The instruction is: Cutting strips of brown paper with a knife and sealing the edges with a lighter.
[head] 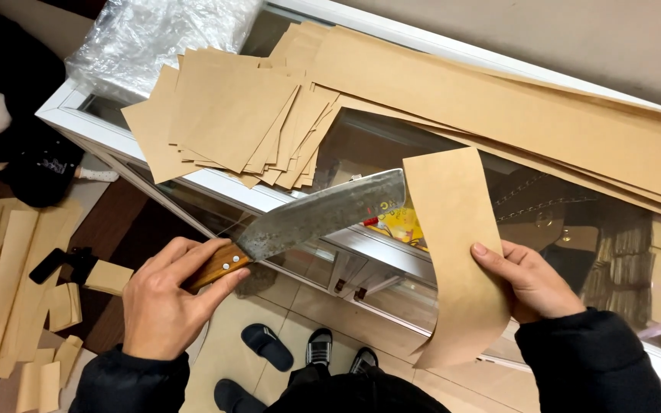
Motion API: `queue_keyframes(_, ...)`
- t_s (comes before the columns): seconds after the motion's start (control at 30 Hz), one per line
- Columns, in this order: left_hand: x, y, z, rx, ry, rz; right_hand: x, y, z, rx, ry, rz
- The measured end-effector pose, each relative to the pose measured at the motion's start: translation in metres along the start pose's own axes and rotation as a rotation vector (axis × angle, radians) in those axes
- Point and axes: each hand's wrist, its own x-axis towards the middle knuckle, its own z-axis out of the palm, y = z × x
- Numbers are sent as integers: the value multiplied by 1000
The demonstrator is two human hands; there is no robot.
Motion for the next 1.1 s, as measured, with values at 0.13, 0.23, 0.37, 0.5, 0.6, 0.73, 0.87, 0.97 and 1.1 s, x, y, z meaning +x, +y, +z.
queue_keyframes(0.13, 0, -1, 0, -8, 7, -21, -12, -13, 10, -15, 37, 15)
queue_keyframes(0.23, 2, -2, 1, -9, 5, -13, -10, -12, 10, -24, 36, 13)
queue_keyframes(0.37, 1, -2, 0, -5, -7, -14, -14, -14, 16, -37, 37, 37)
queue_keyframes(0.5, 2, -2, 0, -7, -10, -7, -11, -11, 16, -38, 16, 16)
queue_keyframes(0.6, 4, -5, 1, -12, -3, 15, -17, -17, 29, -56, 38, -2)
queue_keyframes(0.73, 9, 0, 17, 20, -22, 33, -19, -16, 46, -107, 54, -10)
queue_keyframes(0.87, 19, 15, 45, 88, 18, 180, -16, -6, 63, -217, 9, -37)
queue_keyframes(0.97, 25, 35, 55, 57, 20, 239, -18, -6, 77, -271, -27, -21)
queue_keyframes(1.1, 31, 44, 54, 17, 22, 262, -29, -13, 88, -298, -28, 9)
